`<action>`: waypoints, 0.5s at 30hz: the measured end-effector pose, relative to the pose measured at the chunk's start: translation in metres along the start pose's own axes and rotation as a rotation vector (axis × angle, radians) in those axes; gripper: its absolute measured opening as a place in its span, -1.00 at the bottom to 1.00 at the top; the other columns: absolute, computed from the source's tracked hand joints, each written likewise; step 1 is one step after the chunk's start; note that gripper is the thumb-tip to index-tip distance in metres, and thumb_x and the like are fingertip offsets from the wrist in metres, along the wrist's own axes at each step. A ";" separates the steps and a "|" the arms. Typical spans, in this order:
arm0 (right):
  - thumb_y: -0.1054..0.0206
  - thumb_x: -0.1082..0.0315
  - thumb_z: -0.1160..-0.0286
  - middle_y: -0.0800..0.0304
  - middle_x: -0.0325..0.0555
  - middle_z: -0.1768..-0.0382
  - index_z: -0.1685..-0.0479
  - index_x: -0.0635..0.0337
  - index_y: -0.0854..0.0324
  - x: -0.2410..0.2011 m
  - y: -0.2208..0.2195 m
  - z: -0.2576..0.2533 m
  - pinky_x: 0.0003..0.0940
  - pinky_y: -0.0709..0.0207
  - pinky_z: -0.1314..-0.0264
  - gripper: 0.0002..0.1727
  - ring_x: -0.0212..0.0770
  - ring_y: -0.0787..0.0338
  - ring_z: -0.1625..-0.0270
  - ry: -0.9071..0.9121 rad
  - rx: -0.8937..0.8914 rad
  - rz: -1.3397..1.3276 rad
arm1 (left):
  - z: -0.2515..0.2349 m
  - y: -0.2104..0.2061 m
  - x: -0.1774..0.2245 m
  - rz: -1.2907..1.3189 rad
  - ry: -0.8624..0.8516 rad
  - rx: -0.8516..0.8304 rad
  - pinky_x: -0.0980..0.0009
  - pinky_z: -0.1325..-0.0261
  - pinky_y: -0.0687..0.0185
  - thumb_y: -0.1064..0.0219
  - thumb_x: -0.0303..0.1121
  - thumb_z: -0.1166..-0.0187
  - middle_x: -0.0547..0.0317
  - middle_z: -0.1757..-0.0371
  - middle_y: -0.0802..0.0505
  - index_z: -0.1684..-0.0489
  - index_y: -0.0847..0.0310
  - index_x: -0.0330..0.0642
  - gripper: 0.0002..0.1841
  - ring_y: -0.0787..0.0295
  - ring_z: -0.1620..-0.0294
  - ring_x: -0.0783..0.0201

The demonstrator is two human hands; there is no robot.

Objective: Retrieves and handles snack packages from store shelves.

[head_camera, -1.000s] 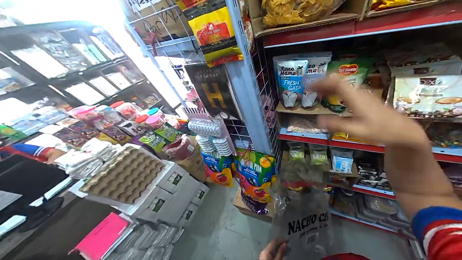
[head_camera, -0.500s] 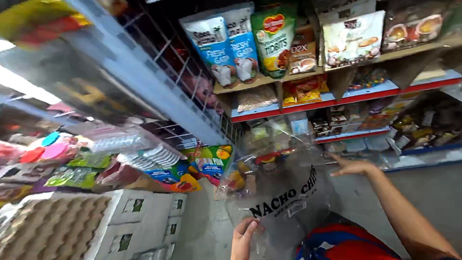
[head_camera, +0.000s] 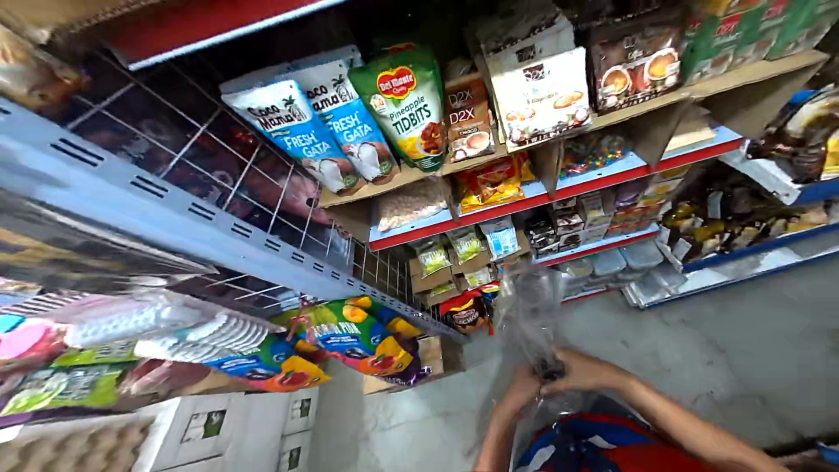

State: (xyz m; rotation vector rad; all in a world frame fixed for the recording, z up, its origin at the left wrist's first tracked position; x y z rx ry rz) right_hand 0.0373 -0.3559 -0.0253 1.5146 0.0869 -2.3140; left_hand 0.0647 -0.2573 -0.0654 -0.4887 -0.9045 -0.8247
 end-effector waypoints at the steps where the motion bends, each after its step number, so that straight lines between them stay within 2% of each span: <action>1: -0.61 0.24 -0.37 -0.61 0.41 -0.43 -0.76 0.51 -0.08 0.007 0.008 0.003 -0.03 -0.35 -0.68 0.02 0.11 -0.63 -0.50 -0.019 0.007 0.056 | -0.007 -0.006 0.001 -0.066 0.026 -0.001 0.25 -0.10 -0.67 -0.28 -0.58 -0.55 -0.05 0.11 -0.82 -0.09 -0.64 -0.50 -0.77 -0.74 0.11 0.28; 2: -0.55 0.24 -0.45 -0.60 0.44 -0.42 -0.75 0.51 -0.10 0.013 0.017 0.007 0.00 -0.33 -0.68 -0.05 0.16 -0.62 -0.51 -0.045 0.016 0.096 | -0.014 -0.011 0.003 -0.166 0.063 -0.018 0.17 -0.16 -0.65 -0.27 -0.50 -0.63 -0.15 0.07 -0.81 -0.09 -0.64 -0.53 -0.76 -0.74 0.06 0.18; 4: -0.46 0.25 -0.56 -0.64 0.41 -0.38 -0.66 0.49 -0.28 0.028 0.040 0.014 0.00 -0.36 -0.65 -0.24 0.17 -0.65 -0.48 -0.109 0.078 0.124 | -0.021 -0.017 0.018 -0.406 0.117 -0.084 -0.03 -0.33 -0.53 -0.15 -0.27 -0.80 -0.30 -0.05 -0.80 -0.14 -0.66 -0.53 -0.61 -0.74 -0.11 -0.05; 6: -0.39 0.25 -0.64 -0.66 0.45 -0.33 -0.55 0.51 -0.41 0.046 0.069 0.020 0.06 -0.39 -0.61 -0.38 0.23 -0.66 -0.44 -0.205 0.161 0.140 | -0.022 -0.014 0.043 -0.568 0.053 -0.059 -0.11 -0.52 -0.47 -0.16 -0.16 -0.81 -0.29 -0.23 -0.82 -0.29 -0.69 -0.41 -0.56 -0.74 -0.33 -0.13; 8: -0.34 0.21 -0.69 -0.69 0.46 -0.21 -0.38 0.54 -0.51 0.067 0.094 0.029 0.13 -0.45 -0.49 -0.47 0.27 -0.70 -0.31 -0.305 0.150 0.157 | -0.013 -0.007 0.083 -0.636 -0.122 0.145 -0.08 -0.57 -0.47 -0.26 -0.17 -0.74 -0.19 -0.32 -0.81 -0.34 -0.70 -0.30 -0.59 -0.71 -0.42 -0.10; 9: -0.32 0.21 -0.70 -0.68 0.48 -0.17 -0.33 0.56 -0.53 0.076 0.102 0.033 0.17 -0.45 -0.45 -0.49 0.28 -0.70 -0.27 -0.338 0.102 0.164 | -0.006 -0.008 0.109 -0.639 -0.274 0.255 -0.06 -0.59 -0.46 -0.34 -0.20 -0.67 -0.16 -0.35 -0.80 -0.32 -0.72 -0.28 -0.60 -0.67 -0.46 -0.11; 11: -0.31 0.24 -0.70 -0.70 0.45 -0.10 -0.24 0.57 -0.57 0.088 0.109 0.041 0.17 -0.47 -0.37 -0.54 0.23 -0.71 -0.17 -0.334 0.000 0.147 | 0.000 -0.026 0.148 -0.640 -0.557 0.313 -0.07 -0.62 -0.41 -0.50 -0.22 -0.50 -0.10 -0.49 -0.71 -0.35 -0.73 -0.21 -0.53 -0.53 -0.59 -0.14; 12: -0.31 0.27 -0.69 -0.72 0.39 -0.04 -0.20 0.56 -0.59 0.092 0.111 0.043 0.12 -0.50 -0.32 -0.58 0.14 -0.72 -0.11 -0.305 -0.044 0.117 | -0.004 -0.042 0.157 -0.676 -0.600 0.252 -0.13 -0.67 -0.33 -0.57 -0.16 -0.42 -0.08 -0.59 -0.63 -0.42 -0.70 -0.14 -0.44 -0.40 -0.69 -0.18; 13: -0.31 0.28 -0.68 -0.74 0.33 0.00 -0.18 0.55 -0.61 0.092 0.113 0.047 0.06 -0.52 -0.29 -0.59 0.05 -0.72 -0.05 -0.285 -0.083 0.087 | -0.014 -0.059 0.154 -0.737 -0.558 0.158 -0.20 -0.72 -0.21 -0.61 -0.05 -0.35 -0.05 -0.69 -0.54 -0.51 -0.65 -0.06 -0.33 -0.26 -0.77 -0.22; 15: -0.31 0.25 -0.67 -0.74 0.16 0.12 -0.11 0.50 -0.63 0.094 0.120 0.054 -0.08 -0.53 -0.13 -0.61 -0.14 -0.67 0.10 -0.271 -0.130 0.025 | -0.045 -0.087 0.126 -0.813 -0.339 -0.076 -0.35 -0.79 0.17 -0.63 0.08 -0.28 -0.08 -0.83 -0.31 -0.74 -0.39 -0.02 -0.08 0.06 -0.88 -0.27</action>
Point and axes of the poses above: each hand's wrist, its own z-axis away from the middle knuckle, its own y-axis out of the back of the hand, x = y × z, the point moved 8 cm from there along -z, towards the middle knuckle
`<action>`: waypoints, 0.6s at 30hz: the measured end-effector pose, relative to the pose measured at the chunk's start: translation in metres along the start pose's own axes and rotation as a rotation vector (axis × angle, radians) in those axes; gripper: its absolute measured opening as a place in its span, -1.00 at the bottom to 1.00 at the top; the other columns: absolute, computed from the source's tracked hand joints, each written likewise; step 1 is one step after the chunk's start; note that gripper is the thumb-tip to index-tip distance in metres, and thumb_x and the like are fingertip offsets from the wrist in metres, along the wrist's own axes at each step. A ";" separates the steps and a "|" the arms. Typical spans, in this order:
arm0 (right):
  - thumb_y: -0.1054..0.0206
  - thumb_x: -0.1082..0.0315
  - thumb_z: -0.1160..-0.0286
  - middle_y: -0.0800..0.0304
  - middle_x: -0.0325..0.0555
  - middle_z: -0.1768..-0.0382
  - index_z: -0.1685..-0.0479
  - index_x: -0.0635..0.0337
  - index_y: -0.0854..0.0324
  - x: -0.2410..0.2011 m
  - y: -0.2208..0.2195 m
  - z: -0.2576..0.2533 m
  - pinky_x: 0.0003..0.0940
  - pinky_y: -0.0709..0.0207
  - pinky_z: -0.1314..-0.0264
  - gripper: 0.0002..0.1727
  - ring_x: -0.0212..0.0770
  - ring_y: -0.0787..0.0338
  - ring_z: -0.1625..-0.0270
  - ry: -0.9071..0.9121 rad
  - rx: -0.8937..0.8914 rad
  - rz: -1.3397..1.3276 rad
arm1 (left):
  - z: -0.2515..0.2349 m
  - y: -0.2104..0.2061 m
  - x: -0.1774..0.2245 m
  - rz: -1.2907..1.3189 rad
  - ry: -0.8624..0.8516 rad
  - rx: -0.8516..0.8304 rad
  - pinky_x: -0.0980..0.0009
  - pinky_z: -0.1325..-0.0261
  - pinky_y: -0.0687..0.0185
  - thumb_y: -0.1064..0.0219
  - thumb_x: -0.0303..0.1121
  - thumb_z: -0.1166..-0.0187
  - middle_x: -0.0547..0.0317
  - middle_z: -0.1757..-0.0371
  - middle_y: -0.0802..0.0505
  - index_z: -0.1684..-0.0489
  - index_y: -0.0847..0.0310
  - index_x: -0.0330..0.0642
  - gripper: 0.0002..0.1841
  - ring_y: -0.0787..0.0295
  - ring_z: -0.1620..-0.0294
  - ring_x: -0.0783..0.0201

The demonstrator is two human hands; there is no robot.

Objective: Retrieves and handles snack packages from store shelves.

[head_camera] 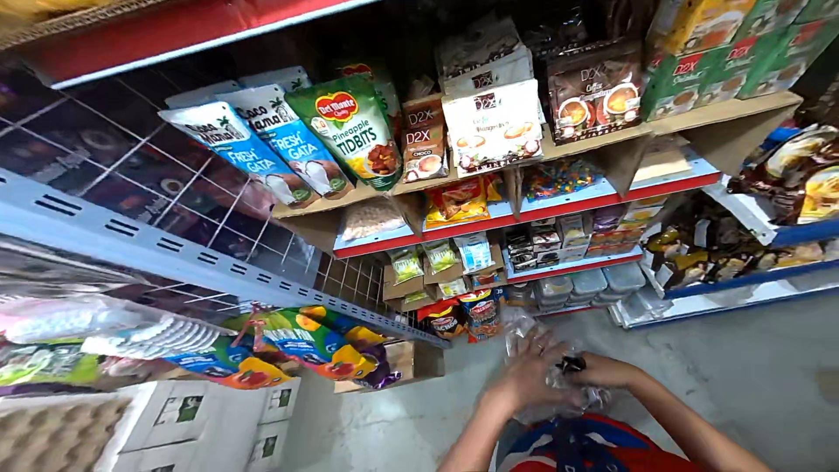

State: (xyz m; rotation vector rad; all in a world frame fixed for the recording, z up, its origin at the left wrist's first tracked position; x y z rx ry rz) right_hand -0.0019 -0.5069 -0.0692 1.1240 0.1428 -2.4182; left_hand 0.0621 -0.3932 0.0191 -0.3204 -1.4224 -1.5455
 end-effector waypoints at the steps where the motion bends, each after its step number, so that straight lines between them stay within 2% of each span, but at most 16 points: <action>1: -0.30 0.22 -0.64 -0.73 0.07 0.17 -0.06 0.47 -0.63 0.005 0.004 0.004 -0.14 -0.54 -0.08 -0.62 -0.22 -0.66 0.15 0.006 -0.016 -0.049 | -0.011 -0.018 -0.009 0.035 0.039 -0.097 -0.33 -0.80 0.15 -0.66 0.06 -0.25 -0.15 -0.84 -0.26 -0.81 -0.26 -0.09 0.02 0.07 -0.89 -0.27; 4: -0.28 0.01 -0.61 -0.79 -0.13 0.15 -0.08 0.37 -0.65 0.028 0.016 0.016 -0.27 -0.62 -0.14 -0.50 -0.39 -0.73 0.11 0.039 -0.039 -0.202 | -0.031 -0.049 -0.021 0.272 0.044 -0.252 -0.11 -0.78 -0.17 -0.70 -0.16 -0.26 -0.32 -0.71 -0.43 -0.79 -0.19 -0.29 0.03 -0.32 -0.75 -0.19; 6: -0.27 -0.07 -0.61 -0.79 -0.06 0.08 -0.16 0.40 -0.63 0.045 0.023 0.027 -0.22 -0.60 -0.21 -0.40 -0.35 -0.74 0.05 0.042 -0.032 -0.221 | -0.035 -0.067 -0.024 0.356 0.095 -0.388 -0.16 -0.75 -0.20 -0.63 -0.19 -0.38 -0.35 -0.66 -0.49 -0.80 -0.16 -0.30 -0.05 -0.39 -0.70 -0.21; 7: -0.29 -0.05 -0.60 -0.78 0.01 0.03 -0.21 0.42 -0.61 0.049 0.028 0.034 -0.19 -0.58 -0.25 -0.39 -0.29 -0.73 0.00 0.045 -0.017 -0.199 | -0.038 -0.076 -0.027 0.385 0.110 -0.435 -0.17 -0.74 -0.21 -0.59 -0.20 -0.43 -0.37 -0.64 -0.51 -0.77 -0.19 -0.32 -0.10 -0.42 -0.67 -0.22; 9: -0.42 0.06 -0.57 -0.73 0.27 -0.16 -0.40 0.46 -0.50 0.052 0.041 0.049 -0.02 -0.54 -0.39 -0.35 -0.02 -0.74 -0.18 0.013 0.053 -0.091 | -0.047 -0.095 -0.034 0.453 0.123 -0.486 -0.16 -0.70 -0.26 -0.53 -0.23 -0.49 -0.41 -0.56 -0.57 -0.70 -0.27 -0.41 -0.20 -0.49 -0.61 -0.22; 10: -0.53 0.08 -0.47 -0.68 0.38 -0.26 -0.50 0.45 -0.43 0.051 0.049 0.057 0.11 -0.49 -0.47 -0.25 0.17 -0.70 -0.29 -0.018 0.123 0.009 | -0.051 -0.105 -0.038 0.480 0.134 -0.499 -0.14 -0.68 -0.30 -0.49 -0.24 -0.54 -0.41 -0.52 -0.61 -0.66 -0.31 -0.44 -0.26 -0.53 -0.57 -0.20; 11: -0.63 0.06 -0.34 -0.60 0.41 -0.39 -0.63 0.38 -0.35 0.046 0.056 0.066 0.21 -0.42 -0.56 -0.09 0.29 -0.63 -0.43 -0.034 0.202 0.116 | -0.055 -0.115 -0.042 0.495 0.144 -0.505 -0.13 -0.63 -0.37 -0.44 -0.24 -0.58 -0.40 -0.45 -0.66 -0.60 -0.38 -0.46 -0.34 -0.60 -0.49 -0.17; 13: -0.73 0.00 -0.16 -0.36 0.34 -0.66 -0.80 0.21 -0.20 0.031 0.062 0.079 0.34 -0.22 -0.68 0.14 0.40 -0.37 -0.66 0.005 0.286 0.283 | -0.061 -0.129 -0.047 0.525 0.170 -0.510 -0.08 -0.52 -0.47 -0.33 -0.20 -0.67 -0.33 -0.30 -0.75 -0.44 -0.51 -0.48 -0.47 -0.70 -0.34 -0.06; 15: -0.70 -0.01 -0.19 -0.18 0.25 -0.79 -0.84 0.13 -0.17 0.018 0.050 0.080 0.33 -0.05 -0.78 0.13 0.36 -0.20 -0.78 0.079 0.228 0.378 | -0.065 -0.137 -0.053 0.560 0.238 -0.503 -0.03 -0.49 -0.48 -0.23 -0.19 -0.73 -0.29 -0.25 -0.77 -0.32 -0.60 -0.48 -0.53 -0.70 -0.28 0.01; 18: -0.61 0.01 -0.36 -0.25 0.20 -0.77 -0.83 0.08 -0.20 0.030 0.016 0.056 0.40 0.15 -0.82 0.00 0.31 -0.16 -0.81 0.122 0.054 0.409 | -0.069 -0.152 -0.064 0.678 0.371 -0.474 0.08 -0.46 -0.49 -0.22 -0.23 -0.72 -0.16 -0.25 -0.77 -0.28 -0.64 -0.42 -0.59 -0.68 -0.27 0.14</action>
Point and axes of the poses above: each hand's wrist, its own z-axis away from the middle knuckle, its own y-axis out of the back of the hand, x = y × z, the point moved 8 cm from there along -z, towards the middle knuckle
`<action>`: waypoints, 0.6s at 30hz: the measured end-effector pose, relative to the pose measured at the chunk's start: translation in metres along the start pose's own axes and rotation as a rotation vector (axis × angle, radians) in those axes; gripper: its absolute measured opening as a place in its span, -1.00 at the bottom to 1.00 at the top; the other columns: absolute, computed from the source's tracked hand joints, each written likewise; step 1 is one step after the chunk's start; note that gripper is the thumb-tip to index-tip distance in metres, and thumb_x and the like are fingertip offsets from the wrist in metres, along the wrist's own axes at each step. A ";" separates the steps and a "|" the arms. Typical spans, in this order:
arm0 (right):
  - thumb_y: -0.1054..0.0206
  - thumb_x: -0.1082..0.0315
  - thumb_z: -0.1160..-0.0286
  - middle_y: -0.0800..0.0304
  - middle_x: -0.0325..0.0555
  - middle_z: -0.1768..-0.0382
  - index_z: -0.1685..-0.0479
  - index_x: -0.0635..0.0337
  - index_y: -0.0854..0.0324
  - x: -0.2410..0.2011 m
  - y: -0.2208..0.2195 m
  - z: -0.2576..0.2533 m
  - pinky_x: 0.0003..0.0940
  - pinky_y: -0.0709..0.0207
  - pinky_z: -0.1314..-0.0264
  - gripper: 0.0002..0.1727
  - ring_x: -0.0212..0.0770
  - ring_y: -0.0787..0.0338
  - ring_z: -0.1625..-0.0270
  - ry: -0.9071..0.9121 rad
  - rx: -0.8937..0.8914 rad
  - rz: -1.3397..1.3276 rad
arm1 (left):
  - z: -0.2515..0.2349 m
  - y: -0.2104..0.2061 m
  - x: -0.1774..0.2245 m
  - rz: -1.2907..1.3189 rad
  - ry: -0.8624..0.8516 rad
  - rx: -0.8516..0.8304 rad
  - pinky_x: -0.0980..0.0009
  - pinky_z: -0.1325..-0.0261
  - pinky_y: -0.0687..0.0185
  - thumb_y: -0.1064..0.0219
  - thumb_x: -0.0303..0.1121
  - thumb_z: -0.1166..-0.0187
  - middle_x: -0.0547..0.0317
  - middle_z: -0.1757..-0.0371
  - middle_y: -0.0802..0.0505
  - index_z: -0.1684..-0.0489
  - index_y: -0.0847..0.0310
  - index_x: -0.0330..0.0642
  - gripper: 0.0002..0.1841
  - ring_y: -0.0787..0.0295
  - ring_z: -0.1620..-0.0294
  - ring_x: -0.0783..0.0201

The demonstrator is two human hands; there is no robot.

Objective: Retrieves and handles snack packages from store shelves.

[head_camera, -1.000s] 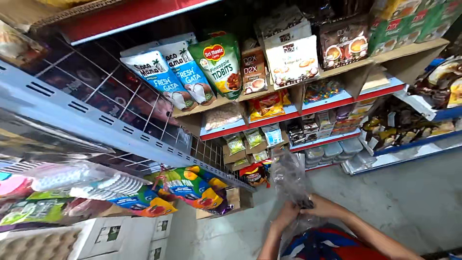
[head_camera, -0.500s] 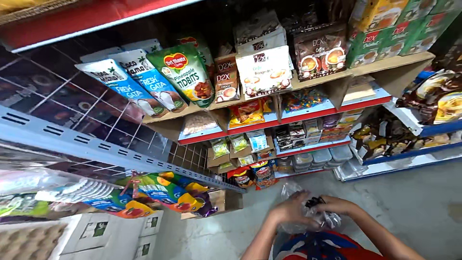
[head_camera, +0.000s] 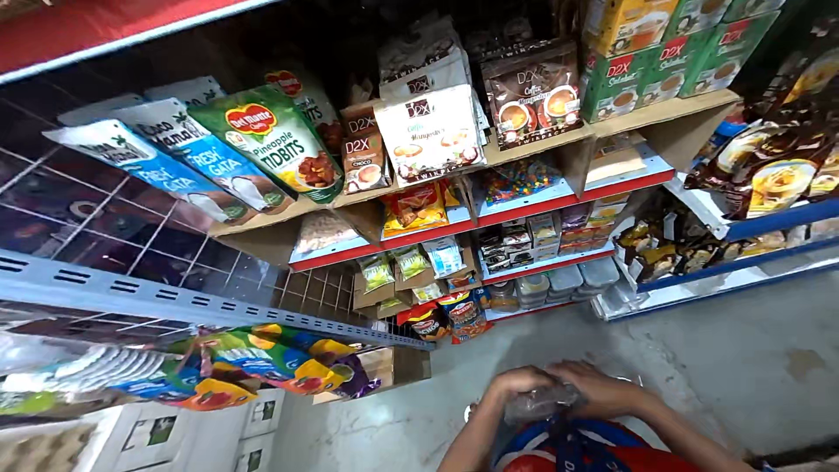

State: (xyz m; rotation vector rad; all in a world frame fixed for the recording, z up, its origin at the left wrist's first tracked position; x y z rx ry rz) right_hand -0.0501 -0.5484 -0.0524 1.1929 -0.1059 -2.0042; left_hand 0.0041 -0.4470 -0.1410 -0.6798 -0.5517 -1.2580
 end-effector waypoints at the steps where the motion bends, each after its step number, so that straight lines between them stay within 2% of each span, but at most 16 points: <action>1: -0.57 -0.02 -0.40 -0.27 0.18 -0.76 -0.84 0.05 -0.19 0.005 -0.010 -0.009 0.44 0.21 -0.81 -0.02 0.29 -0.15 -0.82 -0.007 -0.052 -0.005 | -0.003 -0.001 -0.005 0.062 0.033 0.007 0.12 -0.41 -0.52 -0.22 -0.24 -0.71 -0.10 -0.23 -0.78 -0.27 -0.63 -0.39 -0.61 -0.68 -0.22 0.19; 2: -0.56 -0.04 -0.40 -0.32 0.18 -0.73 -0.84 0.04 -0.20 0.011 -0.015 -0.017 0.44 0.20 -0.80 -0.03 0.28 -0.20 -0.80 -0.017 -0.081 -0.035 | -0.007 -0.003 -0.011 0.136 0.065 0.012 0.15 -0.38 -0.55 -0.21 -0.24 -0.70 -0.04 -0.20 -0.78 -0.28 -0.63 -0.34 -0.63 -0.69 -0.19 0.23; 3: -0.56 -0.07 -0.40 -0.40 0.23 -0.68 -0.82 0.08 -0.24 0.019 -0.017 -0.024 0.41 0.08 -0.79 -0.03 0.28 -0.30 -0.75 -0.011 -0.085 -0.090 | -0.010 -0.004 -0.021 0.223 0.100 0.022 0.17 -0.33 -0.59 -0.20 -0.24 -0.70 0.02 -0.15 -0.80 -0.27 -0.64 -0.30 -0.64 -0.71 -0.14 0.27; 5: -0.55 -0.08 -0.41 -0.46 0.32 -0.61 -0.81 0.19 -0.22 0.039 -0.023 -0.041 0.27 -0.19 -0.74 -0.01 0.28 -0.47 -0.65 0.000 -0.096 -0.207 | -0.008 -0.010 -0.038 0.412 0.169 0.068 0.29 -0.06 -0.68 -0.17 -0.21 -0.72 0.18 0.10 -0.81 -0.11 -0.65 -0.18 -0.73 -0.73 0.11 0.36; 8: -0.60 -0.09 -0.35 -0.34 0.35 -0.68 -0.86 0.19 -0.10 0.064 -0.036 -0.055 0.24 -0.15 -0.77 0.10 0.29 -0.38 -0.70 -0.104 -0.200 -0.219 | -0.001 -0.030 -0.044 0.765 0.085 -0.027 0.47 0.09 -0.71 -0.07 -0.26 -0.77 0.27 0.27 -0.82 0.10 -0.68 -0.08 -0.76 -0.76 0.25 0.43; 11: -0.54 -0.16 -0.39 -0.52 0.39 -0.53 -0.74 0.23 -0.31 0.084 -0.051 -0.064 0.33 -0.21 -0.70 -0.02 0.32 -0.49 -0.61 -0.193 -0.301 -0.184 | 0.009 -0.038 -0.035 0.887 -0.042 -0.082 0.51 0.02 -0.72 -0.01 -0.29 -0.80 0.27 0.23 -0.85 0.09 -0.69 -0.09 -0.72 -0.78 0.18 0.44; 14: -0.40 -0.18 -0.54 -0.66 0.43 -0.33 -0.46 0.41 -0.52 0.097 -0.064 -0.068 0.28 -0.34 -0.58 -0.19 0.28 -0.64 -0.43 -0.228 -0.382 -0.228 | 0.008 -0.034 -0.041 0.811 -0.020 0.039 0.42 -0.05 -0.72 -0.09 -0.22 -0.80 0.21 0.12 -0.84 -0.10 -0.68 -0.17 -0.71 -0.77 0.11 0.39; 16: -0.31 -0.22 -0.60 -0.69 0.40 -0.29 -0.40 0.42 -0.57 0.107 -0.072 -0.067 0.22 -0.38 -0.56 -0.21 0.23 -0.68 -0.39 -0.268 -0.411 -0.272 | -0.002 -0.023 -0.053 0.561 0.091 0.184 0.37 0.00 -0.67 -0.10 -0.17 -0.79 0.19 0.11 -0.80 -0.12 -0.66 -0.19 -0.68 -0.72 0.14 0.37; 18: -0.24 -0.21 -0.66 -0.71 0.33 -0.27 -0.37 0.42 -0.58 0.114 -0.077 -0.062 0.13 -0.43 -0.54 -0.24 0.11 -0.71 -0.35 -0.293 -0.403 -0.364 | -0.012 -0.003 -0.066 0.213 0.176 0.292 0.13 -0.30 -0.60 -0.15 -0.07 -0.76 -0.06 -0.15 -0.82 -0.21 -0.69 -0.30 -0.55 -0.74 -0.16 0.16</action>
Point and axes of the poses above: each hand's wrist, its own z-axis away from the middle knuckle, its own y-axis out of the back of the hand, x = y × z, the point moved 8 cm from there along -z, towards the middle knuckle
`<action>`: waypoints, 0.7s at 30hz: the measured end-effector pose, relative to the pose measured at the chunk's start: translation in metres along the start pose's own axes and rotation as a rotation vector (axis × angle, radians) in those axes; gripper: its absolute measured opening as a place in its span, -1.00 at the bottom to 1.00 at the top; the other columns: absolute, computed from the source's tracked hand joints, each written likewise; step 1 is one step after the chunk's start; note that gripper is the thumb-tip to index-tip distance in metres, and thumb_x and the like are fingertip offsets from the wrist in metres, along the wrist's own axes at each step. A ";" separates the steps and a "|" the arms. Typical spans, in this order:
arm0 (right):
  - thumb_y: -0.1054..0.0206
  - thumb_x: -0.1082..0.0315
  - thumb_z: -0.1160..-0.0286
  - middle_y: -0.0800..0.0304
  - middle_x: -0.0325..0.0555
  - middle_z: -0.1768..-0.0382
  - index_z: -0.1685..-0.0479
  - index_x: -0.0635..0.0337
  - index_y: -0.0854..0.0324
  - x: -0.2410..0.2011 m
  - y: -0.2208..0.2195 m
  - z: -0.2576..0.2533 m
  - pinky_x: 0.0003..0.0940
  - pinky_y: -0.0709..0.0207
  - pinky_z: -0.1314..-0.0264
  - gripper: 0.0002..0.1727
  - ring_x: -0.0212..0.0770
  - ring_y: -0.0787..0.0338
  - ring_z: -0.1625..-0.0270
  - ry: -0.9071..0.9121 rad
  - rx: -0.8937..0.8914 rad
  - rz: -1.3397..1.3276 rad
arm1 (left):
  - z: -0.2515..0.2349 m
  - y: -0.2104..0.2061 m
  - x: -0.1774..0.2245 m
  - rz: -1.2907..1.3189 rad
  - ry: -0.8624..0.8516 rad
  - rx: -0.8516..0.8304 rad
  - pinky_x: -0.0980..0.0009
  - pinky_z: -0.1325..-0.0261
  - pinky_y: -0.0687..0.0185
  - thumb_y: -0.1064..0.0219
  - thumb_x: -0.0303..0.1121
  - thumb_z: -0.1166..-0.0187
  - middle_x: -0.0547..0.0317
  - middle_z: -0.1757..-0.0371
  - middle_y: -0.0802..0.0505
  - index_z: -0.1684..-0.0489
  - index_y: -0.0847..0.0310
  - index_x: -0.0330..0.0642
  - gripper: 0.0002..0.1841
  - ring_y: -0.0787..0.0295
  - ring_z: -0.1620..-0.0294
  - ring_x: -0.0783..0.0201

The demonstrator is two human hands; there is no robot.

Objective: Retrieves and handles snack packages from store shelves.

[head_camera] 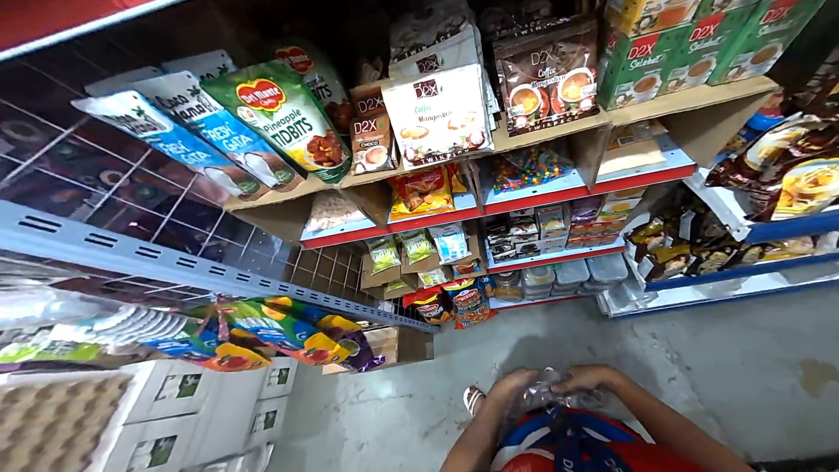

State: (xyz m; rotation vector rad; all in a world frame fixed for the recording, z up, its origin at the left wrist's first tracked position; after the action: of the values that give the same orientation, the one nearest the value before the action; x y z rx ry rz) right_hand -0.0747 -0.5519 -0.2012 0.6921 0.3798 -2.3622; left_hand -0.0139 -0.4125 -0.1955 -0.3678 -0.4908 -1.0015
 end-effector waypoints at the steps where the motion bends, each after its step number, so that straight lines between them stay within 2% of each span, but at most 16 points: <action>1: -0.19 -0.19 -0.70 -0.70 0.31 -0.29 -0.40 0.43 -0.56 0.003 -0.001 0.004 0.09 -0.43 -0.53 -0.25 0.07 -0.70 -0.35 -0.002 0.008 -0.065 | -0.010 0.010 0.001 -0.129 -0.007 0.046 -0.01 -0.46 -0.52 -0.15 -0.06 -0.77 -0.21 -0.27 -0.79 -0.26 -0.69 -0.37 -0.51 -0.71 -0.32 0.00; 2: -0.14 -0.18 -0.74 -0.68 0.30 -0.33 -0.44 0.42 -0.53 0.006 -0.001 0.008 0.05 -0.42 -0.55 -0.25 0.04 -0.68 -0.37 -0.011 0.020 -0.127 | -0.016 0.021 0.006 -0.198 -0.021 0.090 -0.07 -0.53 -0.44 -0.15 -0.10 -0.79 -0.31 -0.33 -0.75 -0.29 -0.66 -0.42 -0.51 -0.67 -0.40 -0.09; 3: -0.09 -0.20 -0.75 -0.66 0.27 -0.35 -0.49 0.39 -0.50 0.012 -0.001 0.010 0.01 -0.41 -0.55 -0.24 0.01 -0.66 -0.39 -0.032 0.038 -0.171 | -0.017 0.032 0.014 -0.203 -0.047 0.151 -0.06 -0.52 -0.44 -0.15 -0.17 -0.80 -0.33 -0.32 -0.75 -0.31 -0.65 -0.44 -0.55 -0.67 -0.38 -0.11; 5: -0.03 -0.31 -0.72 -0.58 0.23 -0.50 -0.60 0.30 -0.45 0.036 0.001 0.008 0.04 -0.32 -0.66 -0.16 0.04 -0.57 -0.56 -0.111 0.097 -0.250 | -0.012 0.053 0.031 -0.099 -0.128 0.265 0.06 -0.38 -0.57 -0.09 -0.29 -0.83 -0.28 -0.24 -0.78 -0.36 -0.59 -0.44 -0.61 -0.74 -0.23 -0.01; 6: 0.00 -0.33 -0.72 -0.53 0.21 -0.57 -0.66 0.26 -0.41 0.049 0.002 0.005 0.05 -0.27 -0.71 -0.14 0.04 -0.52 -0.63 -0.120 0.120 -0.292 | -0.006 0.062 0.041 -0.071 -0.175 0.304 0.08 -0.33 -0.60 -0.08 -0.29 -0.84 -0.24 -0.23 -0.79 -0.37 -0.58 -0.41 -0.61 -0.75 -0.19 0.02; 8: 0.02 -0.36 -0.71 -0.51 0.18 -0.60 -0.68 0.22 -0.39 0.067 0.003 0.004 0.04 -0.28 -0.70 -0.13 0.02 -0.50 -0.64 -0.111 0.170 -0.358 | 0.008 0.071 0.063 -0.105 -0.291 0.330 0.07 -0.38 -0.57 -0.12 -0.26 -0.82 -0.24 -0.27 -0.78 -0.41 -0.58 -0.39 -0.60 -0.74 -0.26 0.00; 10: 0.01 -0.33 -0.72 -0.53 0.23 -0.56 -0.64 0.28 -0.41 0.068 0.002 0.019 0.06 -0.32 -0.66 -0.13 0.06 -0.53 -0.59 -0.117 0.236 -0.440 | 0.020 0.061 0.083 -0.207 -0.373 0.254 0.06 -0.55 -0.49 -0.24 -0.22 -0.76 -0.27 -0.41 -0.72 -0.49 -0.53 -0.39 -0.53 -0.67 -0.44 -0.04; 11: 0.04 -0.32 -0.75 -0.54 0.22 -0.54 -0.64 0.29 -0.40 0.066 0.001 0.026 0.04 -0.34 -0.64 -0.15 0.05 -0.55 -0.57 -0.116 0.246 -0.471 | 0.023 0.050 0.088 -0.277 -0.377 0.181 0.02 -0.64 -0.39 -0.31 -0.17 -0.72 -0.27 -0.52 -0.64 -0.56 -0.49 -0.35 -0.46 -0.57 -0.55 -0.09; 13: 0.10 -0.30 -0.78 -0.58 0.19 -0.51 -0.64 0.25 -0.40 0.069 0.000 0.032 0.01 -0.41 -0.59 -0.18 0.01 -0.60 -0.52 -0.091 0.249 -0.520 | 0.024 0.024 0.088 -0.456 -0.357 0.061 -0.06 -0.78 -0.17 -0.46 -0.07 -0.57 -0.22 -0.68 -0.51 -0.64 -0.47 -0.20 -0.33 -0.35 -0.73 -0.13; 15: 0.15 -0.30 -0.79 -0.62 0.12 -0.48 -0.64 0.19 -0.41 0.071 -0.002 0.036 -0.02 -0.46 -0.55 -0.20 -0.05 -0.64 -0.48 -0.046 0.252 -0.575 | 0.017 0.002 0.078 -0.588 -0.340 0.007 -0.15 -0.81 -0.05 -0.58 0.02 -0.41 -0.24 -0.75 -0.40 -0.73 -0.38 -0.07 -0.16 -0.20 -0.79 -0.21; 18: 0.23 -0.26 -0.83 -0.66 0.01 -0.42 -0.65 0.12 -0.38 0.069 -0.005 0.044 -0.14 -0.53 -0.47 -0.25 -0.17 -0.68 -0.39 0.016 0.217 -0.692 | 0.005 -0.019 0.067 -0.516 -0.314 -0.078 -0.20 -0.78 -0.11 -0.64 -0.02 -0.35 -0.38 -0.79 -0.25 -0.89 -0.05 -0.05 0.05 -0.16 -0.80 -0.30; 21: 0.28 -0.24 -0.85 -0.74 -0.10 -0.27 -0.59 0.05 -0.42 0.068 -0.008 0.047 -0.26 -0.62 -0.34 -0.29 -0.28 -0.75 -0.24 0.044 0.171 -0.782 | 0.001 -0.035 0.055 -0.280 -0.260 -0.217 -0.18 -0.69 -0.28 -0.52 -0.12 -0.52 -0.32 -0.82 -0.23 -0.96 0.26 0.03 0.06 -0.33 -0.73 -0.24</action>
State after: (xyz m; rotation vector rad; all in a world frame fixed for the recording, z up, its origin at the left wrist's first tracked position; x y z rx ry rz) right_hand -0.1423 -0.6002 -0.2010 0.7687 0.5450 -3.1490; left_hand -0.0200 -0.4682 -0.1620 -0.6418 -0.6832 -1.2911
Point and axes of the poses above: each hand's wrist, its own z-axis away from the middle knuckle, its own y-axis out of the back of the hand, x = y × z, the point moved 8 cm from there along -z, towards the middle knuckle
